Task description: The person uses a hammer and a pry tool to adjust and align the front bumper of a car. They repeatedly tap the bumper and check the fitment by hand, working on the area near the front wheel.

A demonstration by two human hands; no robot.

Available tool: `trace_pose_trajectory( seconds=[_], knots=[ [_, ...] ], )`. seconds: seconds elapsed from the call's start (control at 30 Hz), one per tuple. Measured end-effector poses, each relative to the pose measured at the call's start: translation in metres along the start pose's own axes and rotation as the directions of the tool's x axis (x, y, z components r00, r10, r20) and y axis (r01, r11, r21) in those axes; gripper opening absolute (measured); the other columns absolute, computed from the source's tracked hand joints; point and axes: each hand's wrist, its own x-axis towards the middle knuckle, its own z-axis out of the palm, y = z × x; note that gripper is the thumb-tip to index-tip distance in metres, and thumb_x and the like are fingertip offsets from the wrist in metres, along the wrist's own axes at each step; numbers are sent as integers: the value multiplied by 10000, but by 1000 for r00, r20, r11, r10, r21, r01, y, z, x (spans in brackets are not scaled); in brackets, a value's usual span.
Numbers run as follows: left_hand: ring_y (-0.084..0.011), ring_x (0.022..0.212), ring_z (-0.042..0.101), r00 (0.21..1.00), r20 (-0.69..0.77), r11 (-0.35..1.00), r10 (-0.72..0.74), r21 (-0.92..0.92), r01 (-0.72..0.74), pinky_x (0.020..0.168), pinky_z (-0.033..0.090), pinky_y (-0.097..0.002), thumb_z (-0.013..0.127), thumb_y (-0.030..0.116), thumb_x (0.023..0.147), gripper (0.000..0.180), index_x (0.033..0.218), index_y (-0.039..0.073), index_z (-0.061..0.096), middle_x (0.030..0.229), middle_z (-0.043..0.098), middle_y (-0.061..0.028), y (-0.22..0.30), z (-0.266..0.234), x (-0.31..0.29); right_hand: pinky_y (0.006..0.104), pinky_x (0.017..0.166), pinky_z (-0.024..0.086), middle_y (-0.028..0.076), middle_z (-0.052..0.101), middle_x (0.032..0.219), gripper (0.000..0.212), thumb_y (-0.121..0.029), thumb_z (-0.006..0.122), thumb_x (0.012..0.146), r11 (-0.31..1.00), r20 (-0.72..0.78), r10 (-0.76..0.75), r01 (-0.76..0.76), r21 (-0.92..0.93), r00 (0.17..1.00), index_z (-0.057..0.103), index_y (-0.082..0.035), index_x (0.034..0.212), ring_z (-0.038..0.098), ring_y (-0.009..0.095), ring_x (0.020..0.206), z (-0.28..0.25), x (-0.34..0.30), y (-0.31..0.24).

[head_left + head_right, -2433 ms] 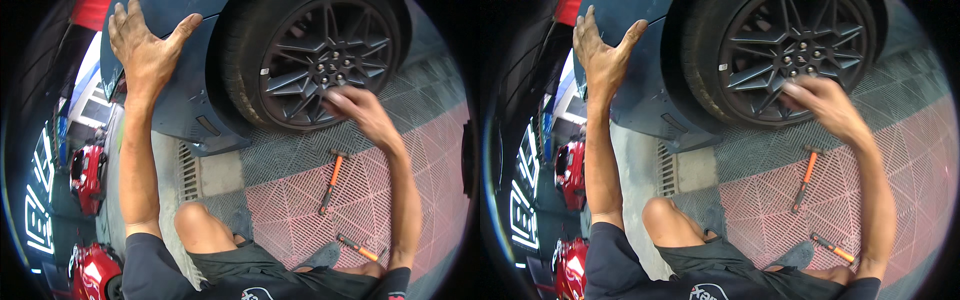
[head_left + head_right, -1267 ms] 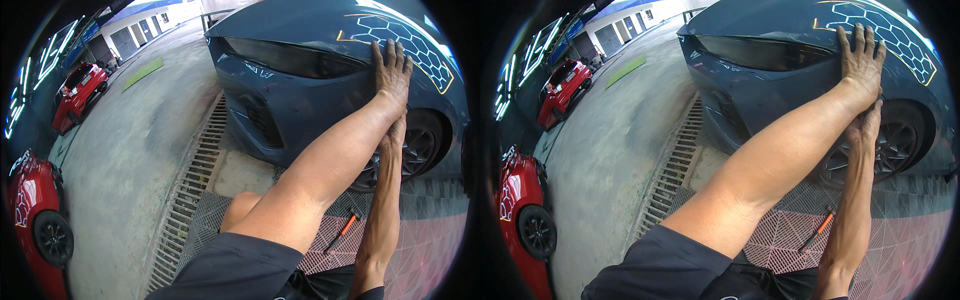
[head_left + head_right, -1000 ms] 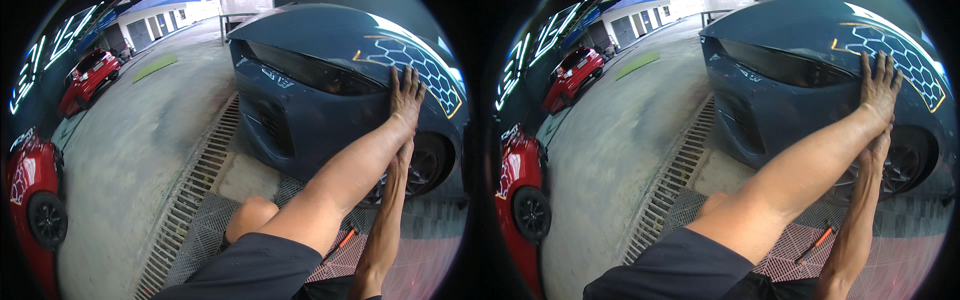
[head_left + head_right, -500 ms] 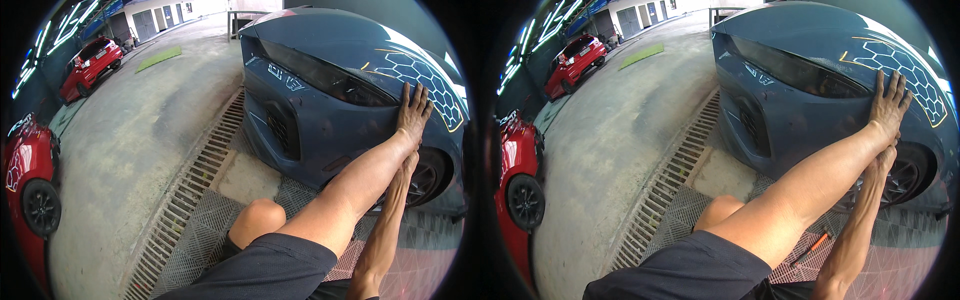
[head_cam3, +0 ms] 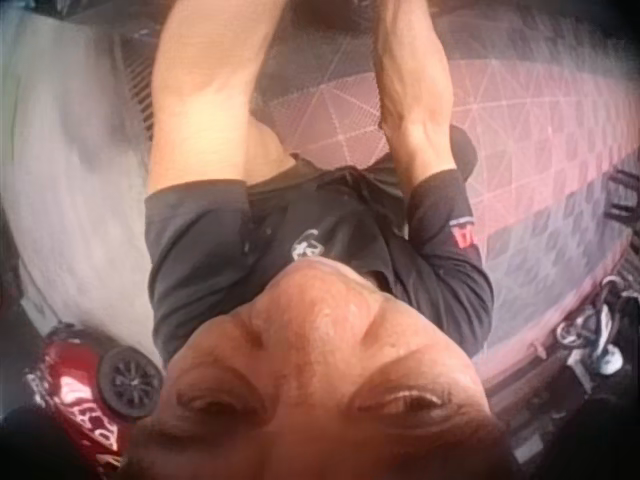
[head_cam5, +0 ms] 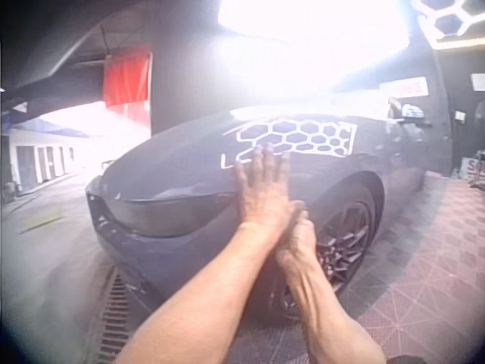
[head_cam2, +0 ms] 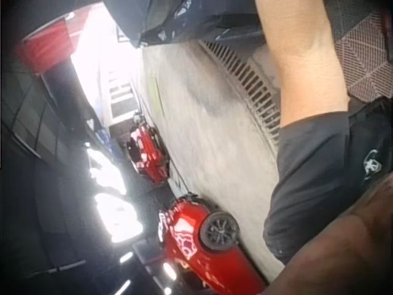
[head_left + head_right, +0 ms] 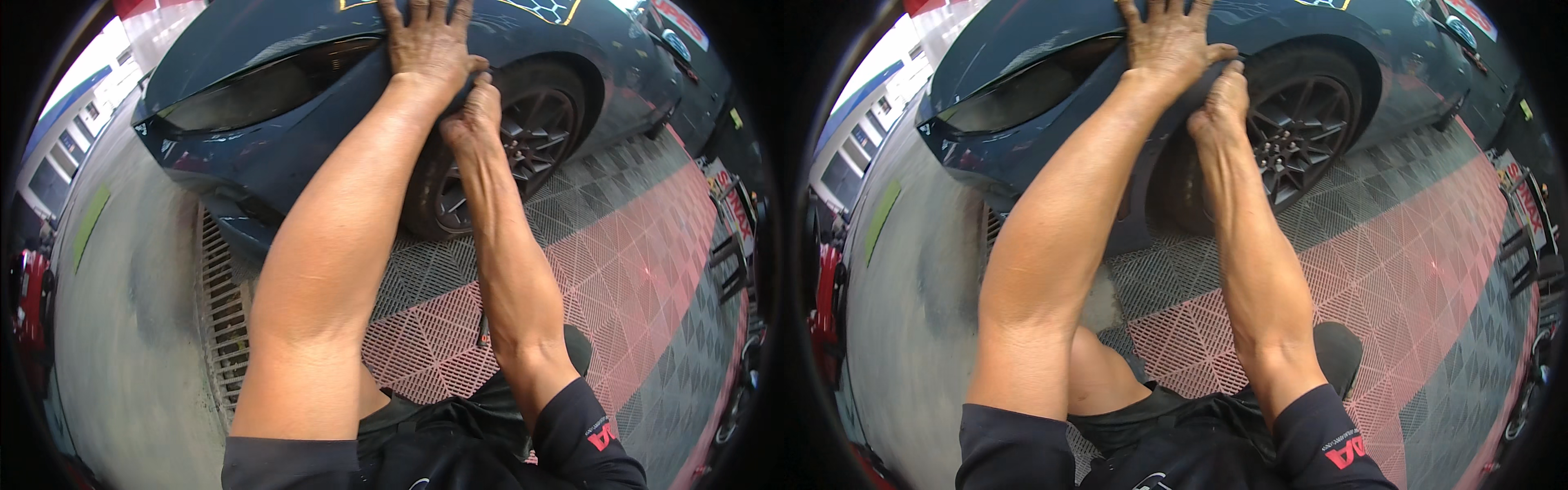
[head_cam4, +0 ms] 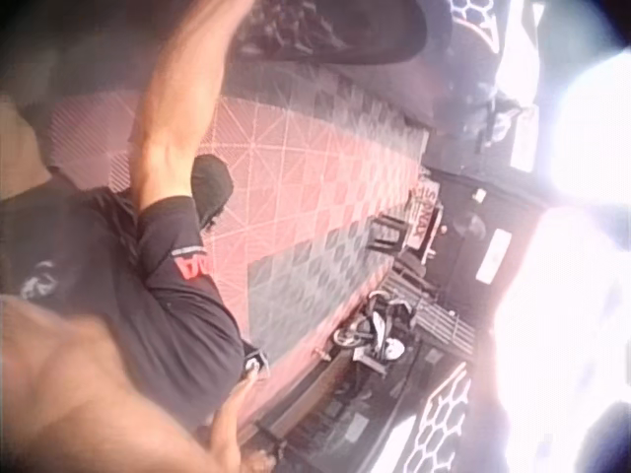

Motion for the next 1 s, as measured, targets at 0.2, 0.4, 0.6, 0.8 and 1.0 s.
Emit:
trace_pose_trajectory(
  seconds=[0.2,0.4,0.6,0.8,1.0],
  knots=[
    [-359,1594,44,996,-79,1000,31,6,-31,1236,-46,-670,715,576,867,1006,1642,149,237,1711,138,-193,0,3,-3,478,1088,492,228,528,1462,644,-458,421,1101,1000,-16,-2,2,2,1000,417,67,1475,592,329,1286,-6,3,-4],
    [-379,1548,189,927,-354,985,125,-69,-159,1228,102,-625,713,483,905,844,1572,105,360,1644,290,-183,-41,27,-22,321,680,462,-13,495,732,490,-588,568,1018,965,-151,81,-116,-235,985,557,-142,817,502,149,676,-15,-26,-8],
    [-282,1110,651,871,-490,906,20,-359,-223,946,493,-396,692,119,935,280,1206,50,704,1132,728,-122,-27,42,-132,325,761,501,37,647,861,483,-565,627,997,949,-33,49,-56,-311,998,667,-85,969,613,164,821,-33,-32,-18],
    [-92,593,623,954,37,594,-299,-775,216,559,491,-245,663,213,1019,249,1068,-17,746,752,722,-59,-16,78,-169,334,784,520,65,647,899,515,-571,654,981,924,-20,43,-48,-379,999,657,-56,990,621,175,855,-32,-35,-25],
    [-85,584,617,900,187,440,-393,-822,362,554,485,-255,628,268,1044,319,1007,-27,744,721,710,-59,-14,88,-167,364,824,572,116,643,940,554,-583,660,971,945,-19,90,-91,-315,996,637,-31,995,644,211,884,-31,-34,-29]
  ],
)
